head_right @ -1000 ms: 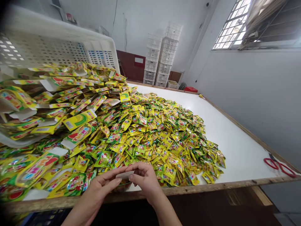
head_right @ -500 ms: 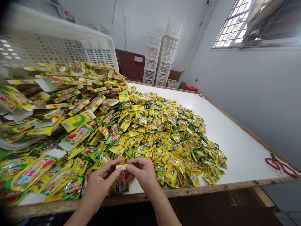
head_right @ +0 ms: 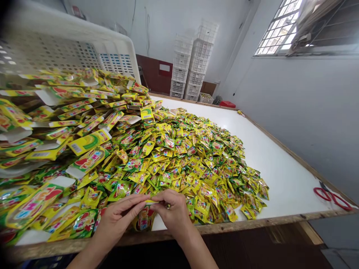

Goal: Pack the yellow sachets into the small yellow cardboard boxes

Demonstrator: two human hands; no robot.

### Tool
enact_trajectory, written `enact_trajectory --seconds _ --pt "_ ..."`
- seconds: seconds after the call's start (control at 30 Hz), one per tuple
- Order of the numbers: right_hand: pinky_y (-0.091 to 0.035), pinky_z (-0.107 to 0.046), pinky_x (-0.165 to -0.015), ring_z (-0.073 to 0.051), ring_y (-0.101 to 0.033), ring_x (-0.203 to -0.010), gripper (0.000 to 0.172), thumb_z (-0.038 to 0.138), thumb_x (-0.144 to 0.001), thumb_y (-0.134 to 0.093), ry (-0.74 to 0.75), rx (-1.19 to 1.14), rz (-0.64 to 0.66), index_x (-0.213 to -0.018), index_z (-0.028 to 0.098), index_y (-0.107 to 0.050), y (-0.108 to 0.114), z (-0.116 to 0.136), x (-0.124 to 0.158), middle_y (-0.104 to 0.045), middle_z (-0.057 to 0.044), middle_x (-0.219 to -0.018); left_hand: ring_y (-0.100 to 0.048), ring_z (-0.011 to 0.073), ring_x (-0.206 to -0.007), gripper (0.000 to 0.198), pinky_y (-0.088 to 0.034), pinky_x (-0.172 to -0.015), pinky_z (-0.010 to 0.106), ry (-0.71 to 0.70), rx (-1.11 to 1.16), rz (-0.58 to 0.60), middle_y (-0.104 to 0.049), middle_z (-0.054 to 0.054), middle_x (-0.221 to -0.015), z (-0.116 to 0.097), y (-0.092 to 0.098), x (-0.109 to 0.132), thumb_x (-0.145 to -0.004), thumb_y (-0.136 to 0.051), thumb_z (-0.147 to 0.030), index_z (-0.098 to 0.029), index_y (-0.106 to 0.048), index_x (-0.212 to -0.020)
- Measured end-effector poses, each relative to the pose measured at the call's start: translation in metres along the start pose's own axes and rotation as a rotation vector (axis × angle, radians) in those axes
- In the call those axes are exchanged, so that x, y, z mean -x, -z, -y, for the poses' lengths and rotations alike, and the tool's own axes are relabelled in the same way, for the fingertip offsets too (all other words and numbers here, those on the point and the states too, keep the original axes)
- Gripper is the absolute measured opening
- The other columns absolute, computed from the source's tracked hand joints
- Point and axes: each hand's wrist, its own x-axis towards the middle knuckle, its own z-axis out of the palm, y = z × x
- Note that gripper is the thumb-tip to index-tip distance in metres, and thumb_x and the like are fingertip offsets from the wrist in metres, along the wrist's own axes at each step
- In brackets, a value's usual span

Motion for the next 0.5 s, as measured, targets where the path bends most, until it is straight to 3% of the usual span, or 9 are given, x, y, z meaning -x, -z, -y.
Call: enact_trajectory --seconds 0.2,0.3,0.37,0.43,0.5 --pt "-0.053 -0.034 -0.078 -0.021 -0.065 -0.087 0.016 0.016 -0.087 -0.063 0.164 0.152 -0.038 -0.093 0.024 -0.075 -0.005 0.002 0.026 -0.068 -0.008 -0.091 -0.067 0.0246 -0.104 0.024 -0.051 -0.097 0.035 -0.068 0.023 0.027 -0.075 0.004 -0.107 0.005 -0.011 0.014 -0.085 -0.066 -0.025 -0.030 -0.076 -0.106" --pt "-0.051 -0.035 -0.079 -0.022 -0.063 -0.090 0.018 0.016 -0.090 -0.059 0.165 0.171 0.000 -0.099 0.024 -0.073 0.002 0.006 0.038 -0.066 -0.009 -0.097 -0.068 0.0228 -0.100 0.021 -0.053 -0.090 0.031 -0.079 0.075 0.066 -0.075 0.004 -0.105 0.004 -0.025 0.022 -0.086 -0.064 -0.023 -0.029 -0.074 -0.103" --pt "-0.051 -0.034 -0.078 -0.021 -0.063 -0.088 0.014 0.019 -0.091 -0.060 0.131 0.143 0.046 -0.093 0.023 -0.073 0.007 0.009 0.031 -0.067 -0.007 -0.093 -0.068 0.0218 -0.096 0.018 -0.053 -0.087 0.029 -0.084 0.093 0.049 -0.074 0.004 -0.102 0.000 -0.031 0.024 -0.088 -0.061 -0.024 -0.028 -0.073 -0.100" --pt "-0.050 -0.033 -0.075 -0.020 -0.063 -0.082 0.016 0.022 -0.092 -0.059 0.104 0.130 0.077 -0.084 0.023 -0.072 0.005 0.012 0.011 -0.067 -0.006 -0.086 -0.068 0.0218 -0.094 0.016 -0.053 -0.085 0.029 -0.036 0.076 -0.089 -0.074 0.003 -0.100 -0.005 -0.025 0.028 -0.088 -0.061 -0.028 -0.028 -0.071 -0.100" --pt "-0.050 -0.033 -0.077 -0.020 -0.062 -0.083 0.016 0.020 -0.092 -0.057 0.127 0.194 0.084 -0.087 0.023 -0.072 -0.008 0.011 -0.018 -0.067 -0.005 -0.085 -0.067 0.0220 -0.094 0.018 -0.052 -0.085 0.029 0.048 0.024 -0.345 -0.072 0.002 -0.102 -0.008 -0.002 0.034 -0.086 -0.063 -0.033 -0.028 -0.068 -0.103"
